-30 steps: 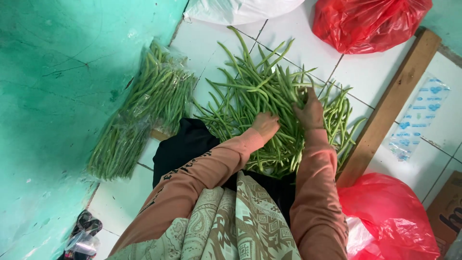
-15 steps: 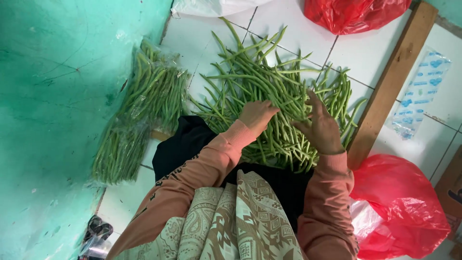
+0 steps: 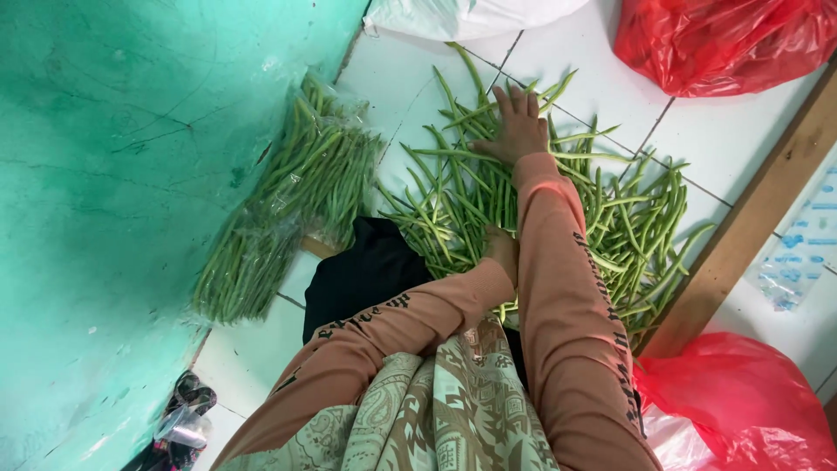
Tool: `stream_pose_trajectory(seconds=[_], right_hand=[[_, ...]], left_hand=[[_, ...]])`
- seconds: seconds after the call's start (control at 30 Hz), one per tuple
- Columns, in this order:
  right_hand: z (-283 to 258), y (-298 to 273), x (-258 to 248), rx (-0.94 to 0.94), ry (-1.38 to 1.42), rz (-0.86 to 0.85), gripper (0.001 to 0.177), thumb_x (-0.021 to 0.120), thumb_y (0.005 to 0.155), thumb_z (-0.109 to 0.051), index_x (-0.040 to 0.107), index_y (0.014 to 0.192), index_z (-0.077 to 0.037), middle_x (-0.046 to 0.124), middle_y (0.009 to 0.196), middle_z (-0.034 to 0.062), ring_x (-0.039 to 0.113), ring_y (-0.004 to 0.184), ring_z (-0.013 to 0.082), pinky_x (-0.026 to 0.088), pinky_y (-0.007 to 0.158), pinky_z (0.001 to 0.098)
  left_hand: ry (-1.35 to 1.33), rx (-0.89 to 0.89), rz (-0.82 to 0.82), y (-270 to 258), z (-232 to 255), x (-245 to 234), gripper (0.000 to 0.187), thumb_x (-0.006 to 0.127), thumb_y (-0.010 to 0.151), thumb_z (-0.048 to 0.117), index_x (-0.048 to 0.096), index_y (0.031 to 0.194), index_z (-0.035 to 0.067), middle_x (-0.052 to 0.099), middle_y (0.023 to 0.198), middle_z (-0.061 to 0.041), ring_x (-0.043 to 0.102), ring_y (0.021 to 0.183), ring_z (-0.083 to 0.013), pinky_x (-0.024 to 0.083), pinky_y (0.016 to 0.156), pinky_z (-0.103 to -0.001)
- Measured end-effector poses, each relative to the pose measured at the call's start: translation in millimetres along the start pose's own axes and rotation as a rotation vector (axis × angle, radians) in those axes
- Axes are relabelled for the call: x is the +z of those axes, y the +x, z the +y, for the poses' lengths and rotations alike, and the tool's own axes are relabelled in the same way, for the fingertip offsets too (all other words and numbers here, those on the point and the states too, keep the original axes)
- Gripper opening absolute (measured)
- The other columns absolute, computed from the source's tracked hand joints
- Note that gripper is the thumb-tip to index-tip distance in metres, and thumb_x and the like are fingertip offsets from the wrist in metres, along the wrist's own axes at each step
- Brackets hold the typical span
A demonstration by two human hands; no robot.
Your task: Bagging green beans into small plastic bags
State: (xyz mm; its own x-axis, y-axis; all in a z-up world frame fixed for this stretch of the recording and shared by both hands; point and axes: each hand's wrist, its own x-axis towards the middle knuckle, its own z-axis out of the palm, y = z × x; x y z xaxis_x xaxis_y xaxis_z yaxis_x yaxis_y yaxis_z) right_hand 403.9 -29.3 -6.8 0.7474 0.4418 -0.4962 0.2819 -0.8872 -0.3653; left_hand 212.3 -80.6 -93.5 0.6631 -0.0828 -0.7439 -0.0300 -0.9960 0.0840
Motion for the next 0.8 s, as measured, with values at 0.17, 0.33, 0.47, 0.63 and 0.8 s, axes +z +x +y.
stream_pose_trajectory(seconds=[0.17, 0.33, 0.47, 0.63, 0.8], right_hand=[[16, 23, 44, -0.053, -0.185, 0.095, 0.119, 0.087, 0.068, -0.070, 0.029, 0.160, -0.020, 0.041, 0.140, 0.0117, 0.045, 0.129, 0.0391, 0.051, 0.096, 0.0614], [39, 14, 69, -0.042, -0.025, 0.067, 0.080, 0.086, 0.078, -0.055, 0.061, 0.136, -0.006, 0.053, 0.120, 0.0148, 0.057, 0.118, 0.0418, 0.056, 0.090, 0.0598], [42, -31, 71, -0.140, 0.012, 0.065, 0.063, 0.083, 0.083, -0.043, 0.064, 0.134, -0.012, 0.052, 0.115, 0.0141, 0.059, 0.112, 0.0422, 0.058, 0.086, 0.0605], [58, -88, 96, -0.318, -0.069, 0.012, 0.048, 0.074, 0.091, -0.032, 0.057, 0.135, -0.022, 0.045, 0.119, 0.0137, 0.051, 0.112, 0.0398, 0.058, 0.087, 0.0568], [22, -199, 56, -0.429, -0.217, 0.329, 0.026, 0.070, 0.083, -0.016, 0.066, 0.108, -0.019, 0.054, 0.109, 0.0032, 0.057, 0.108, 0.0282, 0.061, 0.071, 0.0465]], left_hand=[[-0.098, 0.032, 0.092, 6, -1, 19, 0.058, 0.054, 0.097, 0.044, 0.014, 0.128, 0.016, 0.041, 0.119, -0.026, 0.045, 0.107, -0.0429, 0.053, 0.084, -0.047], [-0.186, 0.070, 0.213, 3, -1, 24, 0.038, 0.062, 0.094, 0.044, 0.034, 0.102, 0.019, 0.050, 0.095, -0.010, 0.049, 0.086, -0.0296, 0.053, 0.079, -0.043], [-0.269, 0.120, 0.306, -12, -2, 36, 0.030, 0.070, 0.090, 0.044, 0.054, 0.076, 0.023, 0.059, 0.072, 0.006, 0.054, 0.066, -0.0162, 0.052, 0.075, -0.038], [-1.073, 0.772, 0.576, -104, -117, -95, 0.029, 0.079, 0.087, 0.038, 0.066, 0.097, 0.015, 0.060, 0.079, -0.003, 0.062, 0.078, -0.0255, 0.050, 0.072, -0.039], [-0.297, 0.136, 0.627, -64, -146, -106, 0.056, 0.070, 0.095, 0.051, 0.048, 0.143, 0.030, 0.055, 0.131, -0.007, 0.064, 0.119, -0.0341, 0.053, 0.092, -0.051]])
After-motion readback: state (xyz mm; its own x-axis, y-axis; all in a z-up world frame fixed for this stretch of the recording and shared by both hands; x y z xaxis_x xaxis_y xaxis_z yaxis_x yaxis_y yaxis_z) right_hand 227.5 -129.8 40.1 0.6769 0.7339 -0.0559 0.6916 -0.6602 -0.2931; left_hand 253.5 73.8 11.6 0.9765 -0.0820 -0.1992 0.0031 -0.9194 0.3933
